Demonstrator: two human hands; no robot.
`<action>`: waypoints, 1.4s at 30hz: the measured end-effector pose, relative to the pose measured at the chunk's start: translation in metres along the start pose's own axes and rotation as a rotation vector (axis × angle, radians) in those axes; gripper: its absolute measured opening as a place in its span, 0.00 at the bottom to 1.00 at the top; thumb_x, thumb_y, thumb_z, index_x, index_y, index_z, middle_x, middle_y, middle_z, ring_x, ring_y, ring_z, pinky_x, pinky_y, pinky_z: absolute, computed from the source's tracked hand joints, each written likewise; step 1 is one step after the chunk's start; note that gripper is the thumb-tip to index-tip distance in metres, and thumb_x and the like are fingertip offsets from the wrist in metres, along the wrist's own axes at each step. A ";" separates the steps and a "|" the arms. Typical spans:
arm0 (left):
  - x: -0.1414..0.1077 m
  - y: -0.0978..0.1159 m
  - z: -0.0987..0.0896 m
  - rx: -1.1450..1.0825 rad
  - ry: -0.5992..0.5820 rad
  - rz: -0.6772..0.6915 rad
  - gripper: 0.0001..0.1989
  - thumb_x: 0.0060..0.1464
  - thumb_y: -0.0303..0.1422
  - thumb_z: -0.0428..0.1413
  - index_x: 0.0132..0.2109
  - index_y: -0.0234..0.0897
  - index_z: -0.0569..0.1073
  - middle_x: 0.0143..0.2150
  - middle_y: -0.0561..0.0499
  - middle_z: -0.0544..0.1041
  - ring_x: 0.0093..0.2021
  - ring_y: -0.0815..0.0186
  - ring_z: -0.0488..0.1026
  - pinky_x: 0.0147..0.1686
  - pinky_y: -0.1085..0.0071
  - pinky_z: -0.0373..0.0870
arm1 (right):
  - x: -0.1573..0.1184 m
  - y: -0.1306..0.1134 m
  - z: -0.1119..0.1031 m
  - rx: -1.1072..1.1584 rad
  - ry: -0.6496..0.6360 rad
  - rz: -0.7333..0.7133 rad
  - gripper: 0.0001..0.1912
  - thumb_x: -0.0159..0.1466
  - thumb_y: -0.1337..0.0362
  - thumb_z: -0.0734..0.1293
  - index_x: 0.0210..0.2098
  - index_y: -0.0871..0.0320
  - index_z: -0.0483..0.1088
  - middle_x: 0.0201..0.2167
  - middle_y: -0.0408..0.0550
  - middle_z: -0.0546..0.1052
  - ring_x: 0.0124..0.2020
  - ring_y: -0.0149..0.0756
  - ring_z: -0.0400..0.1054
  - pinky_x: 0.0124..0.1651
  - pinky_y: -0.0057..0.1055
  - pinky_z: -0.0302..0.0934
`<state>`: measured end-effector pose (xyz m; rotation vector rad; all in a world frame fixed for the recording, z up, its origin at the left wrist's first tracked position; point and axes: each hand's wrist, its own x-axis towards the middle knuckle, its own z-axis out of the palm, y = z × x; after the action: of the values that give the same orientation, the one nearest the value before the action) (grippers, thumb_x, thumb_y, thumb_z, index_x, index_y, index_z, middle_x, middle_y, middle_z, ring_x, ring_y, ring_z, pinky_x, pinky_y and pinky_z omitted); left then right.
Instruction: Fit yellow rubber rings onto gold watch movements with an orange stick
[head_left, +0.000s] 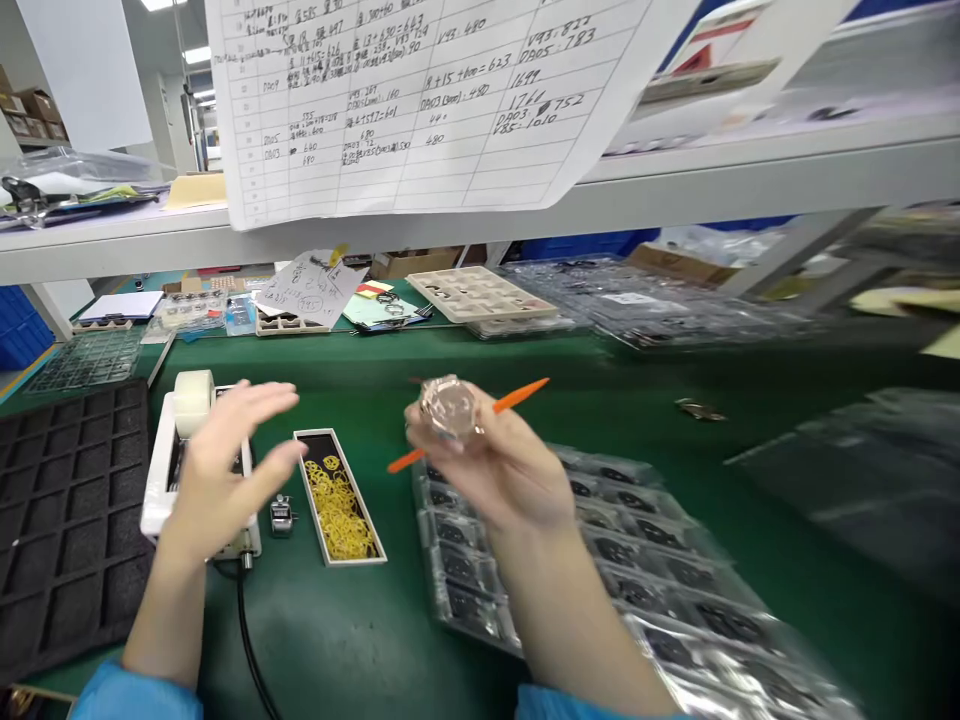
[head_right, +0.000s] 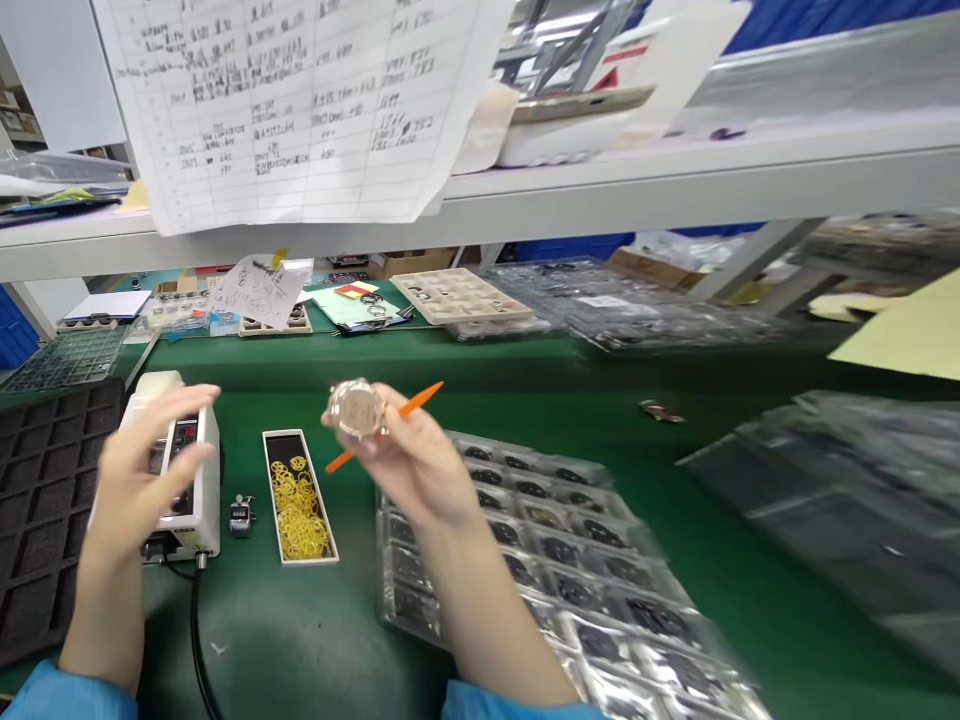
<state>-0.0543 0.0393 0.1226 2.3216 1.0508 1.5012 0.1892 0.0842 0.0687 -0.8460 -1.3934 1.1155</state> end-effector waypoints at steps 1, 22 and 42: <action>-0.002 -0.001 -0.010 0.007 0.116 -0.024 0.12 0.58 0.31 0.56 0.50 0.40 0.74 0.51 0.47 0.78 0.53 0.59 0.73 0.58 0.57 0.65 | 0.009 0.008 -0.010 -0.217 0.044 0.008 0.24 0.60 0.37 0.57 0.32 0.52 0.60 0.27 0.47 0.67 0.26 0.37 0.61 0.30 0.34 0.58; -0.041 0.014 -0.088 0.234 0.927 0.017 0.06 0.50 0.26 0.56 0.31 0.35 0.79 0.26 0.52 0.79 0.27 0.64 0.75 0.32 0.63 0.72 | -0.049 0.112 0.086 -1.239 -0.458 -0.357 0.19 0.67 0.61 0.64 0.54 0.63 0.69 0.45 0.58 0.75 0.44 0.46 0.71 0.46 0.39 0.66; -0.257 -0.039 -0.156 1.077 -0.004 -0.344 0.05 0.59 0.28 0.48 0.42 0.42 0.65 0.49 0.41 0.79 0.55 0.48 0.73 0.53 0.44 0.66 | -0.064 0.097 0.062 -1.198 -0.196 -0.648 0.21 0.67 0.71 0.54 0.58 0.62 0.65 0.37 0.56 0.75 0.34 0.42 0.72 0.32 0.33 0.66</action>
<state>-0.2673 -0.1314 -0.0095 2.4258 2.5509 0.8574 0.1271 0.0431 -0.0405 -0.9536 -2.2977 -0.2466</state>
